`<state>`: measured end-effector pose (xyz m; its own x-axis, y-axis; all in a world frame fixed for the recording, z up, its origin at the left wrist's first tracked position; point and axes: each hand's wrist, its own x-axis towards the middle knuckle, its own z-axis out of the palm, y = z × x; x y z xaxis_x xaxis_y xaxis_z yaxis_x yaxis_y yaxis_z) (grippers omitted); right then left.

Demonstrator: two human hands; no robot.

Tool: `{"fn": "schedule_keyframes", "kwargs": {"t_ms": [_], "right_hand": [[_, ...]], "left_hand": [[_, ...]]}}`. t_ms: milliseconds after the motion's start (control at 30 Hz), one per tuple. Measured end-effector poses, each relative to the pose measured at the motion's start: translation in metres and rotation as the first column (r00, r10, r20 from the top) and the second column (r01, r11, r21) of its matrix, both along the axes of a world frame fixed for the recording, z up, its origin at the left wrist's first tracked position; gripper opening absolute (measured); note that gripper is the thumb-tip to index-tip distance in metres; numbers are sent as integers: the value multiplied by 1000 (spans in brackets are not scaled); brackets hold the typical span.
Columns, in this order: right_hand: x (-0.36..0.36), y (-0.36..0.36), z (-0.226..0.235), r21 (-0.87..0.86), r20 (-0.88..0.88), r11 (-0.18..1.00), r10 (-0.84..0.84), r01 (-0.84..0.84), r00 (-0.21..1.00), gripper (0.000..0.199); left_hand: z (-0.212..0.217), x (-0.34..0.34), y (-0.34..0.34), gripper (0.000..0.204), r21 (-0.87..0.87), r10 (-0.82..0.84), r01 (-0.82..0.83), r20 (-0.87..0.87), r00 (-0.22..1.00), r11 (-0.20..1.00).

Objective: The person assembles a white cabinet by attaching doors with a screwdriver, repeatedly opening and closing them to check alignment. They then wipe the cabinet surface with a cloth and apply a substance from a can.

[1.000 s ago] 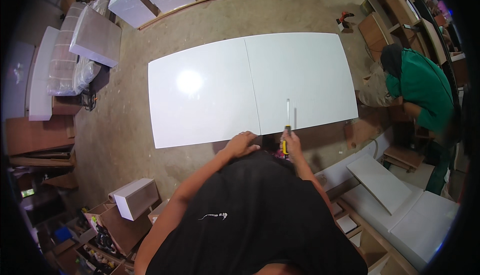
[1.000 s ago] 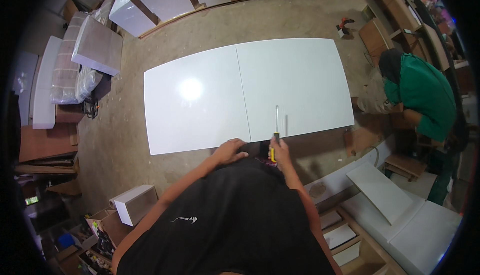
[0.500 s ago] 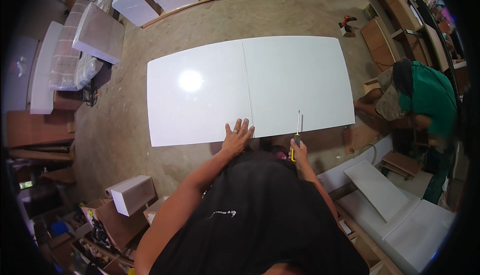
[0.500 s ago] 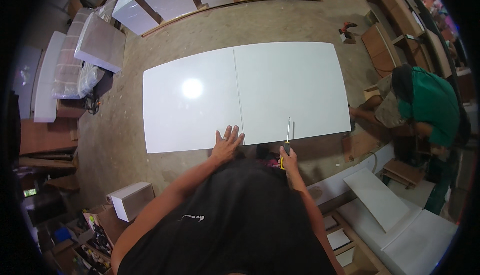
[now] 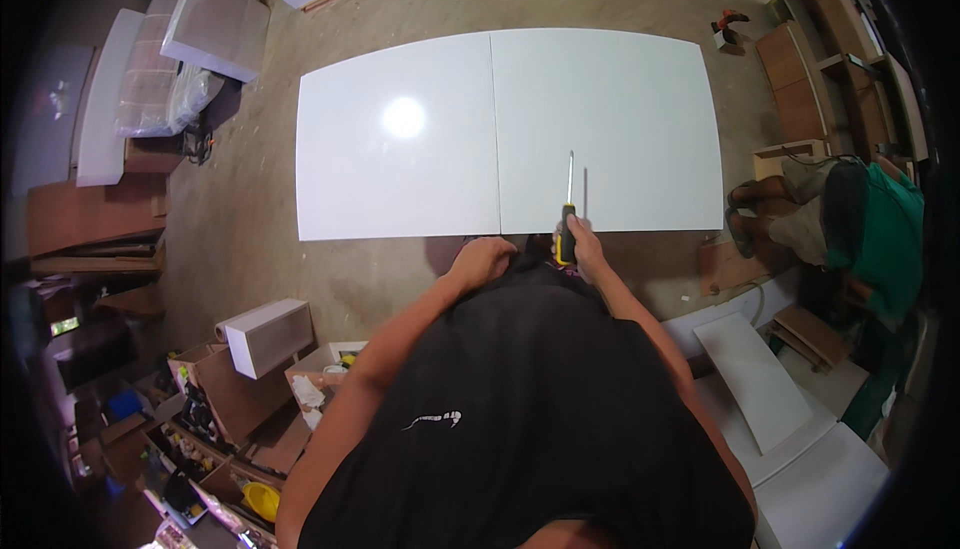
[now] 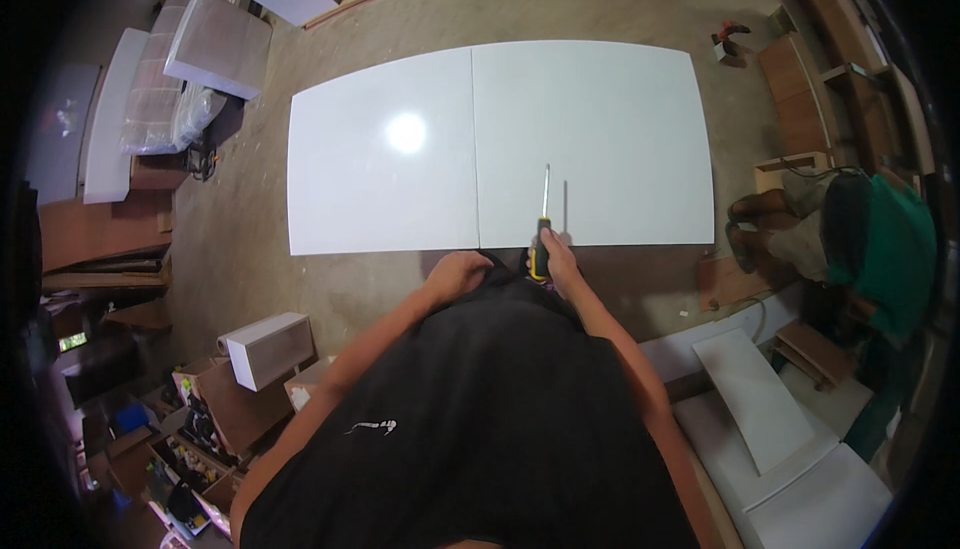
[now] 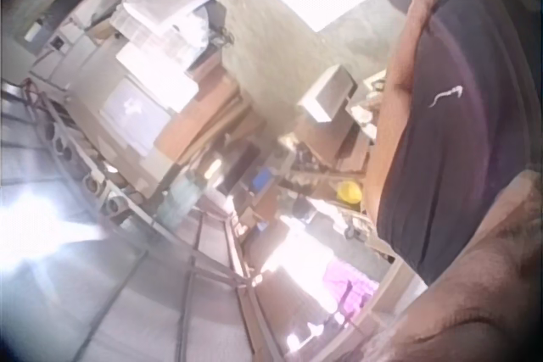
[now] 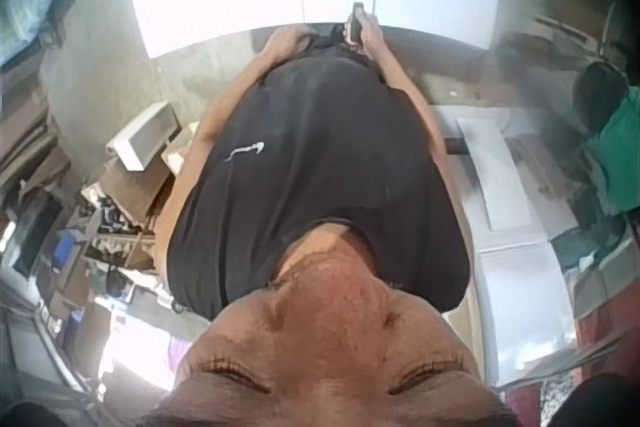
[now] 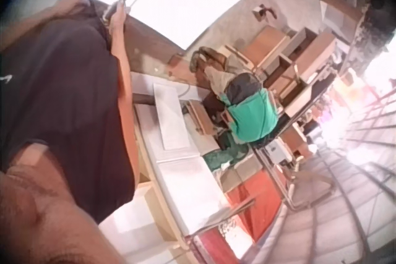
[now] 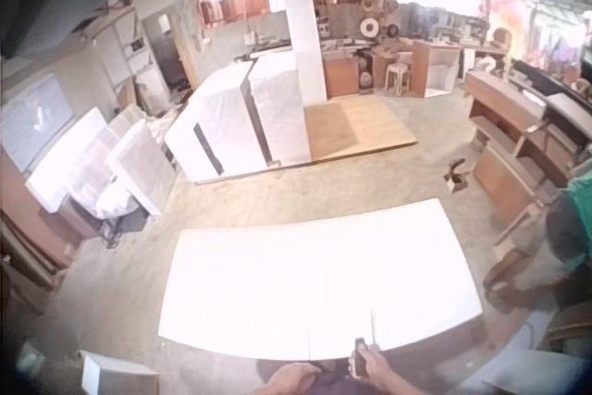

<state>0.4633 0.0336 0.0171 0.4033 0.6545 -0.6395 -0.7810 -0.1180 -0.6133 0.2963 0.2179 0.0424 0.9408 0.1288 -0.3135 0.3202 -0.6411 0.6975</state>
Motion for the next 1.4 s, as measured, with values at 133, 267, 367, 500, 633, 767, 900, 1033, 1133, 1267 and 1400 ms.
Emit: {"fn": "schedule_keyframes", "kwargs": {"t_ms": [133, 267, 367, 500, 633, 767, 900, 1033, 1133, 1267, 1400], "right_hand": [[-10, 35, 6, 102, -3, 982, 158, -157, 987, 31], [-25, 89, 36, 12, 439, 882, 418, -471, 795, 37], [-19, 127, 49, -82, 668, 829, 458, -553, 587, 39], [-11, 114, 54, -77, 313, 952, 306, -297, 899, 40], [-38, 35, -18, -390, -269, 921, -109, -4, 957, 62], [-53, 50, -26, -299, -474, 914, -391, 274, 789, 94], [-54, 84, -25, -264, -568, 872, -486, 413, 664, 102], [-54, 107, -9, -431, -502, 781, -623, 451, 599, 106], [-49, 115, -2, -488, -497, 731, -682, 478, 536, 107], [-50, 119, -4, -531, -449, 662, -749, 529, 487, 93], [-58, 121, -18, -516, -410, 622, -783, 589, 468, 71]], "left_hand": [[-9, -8, 4, 25, -594, 595, -557, -157, 788, 580], [43, 14, 20, 30, -693, 697, -625, -246, 674, 360], [71, 34, 37, 30, -692, 792, -655, -199, 577, 304], [87, 45, 72, 28, -794, 893, -588, -144, 426, 153], [69, 17, 120, 29, -755, 920, -638, -128, 372, 153], [61, -6, 145, 28, -697, 918, -710, -209, 338, 103], [54, -13, 159, 27, -682, 884, -722, -262, 386, 113], [46, -9, 170, 26, -664, 838, -728, -292, 461, 169], [44, -3, 177, 26, -674, 814, -703, -265, 517, 228], [41, 2, 185, 27, -669, 792, -700, -275, 545, 250], [35, 0, 189, 27, -655, 782, -711, -290, 552, 258]]}}
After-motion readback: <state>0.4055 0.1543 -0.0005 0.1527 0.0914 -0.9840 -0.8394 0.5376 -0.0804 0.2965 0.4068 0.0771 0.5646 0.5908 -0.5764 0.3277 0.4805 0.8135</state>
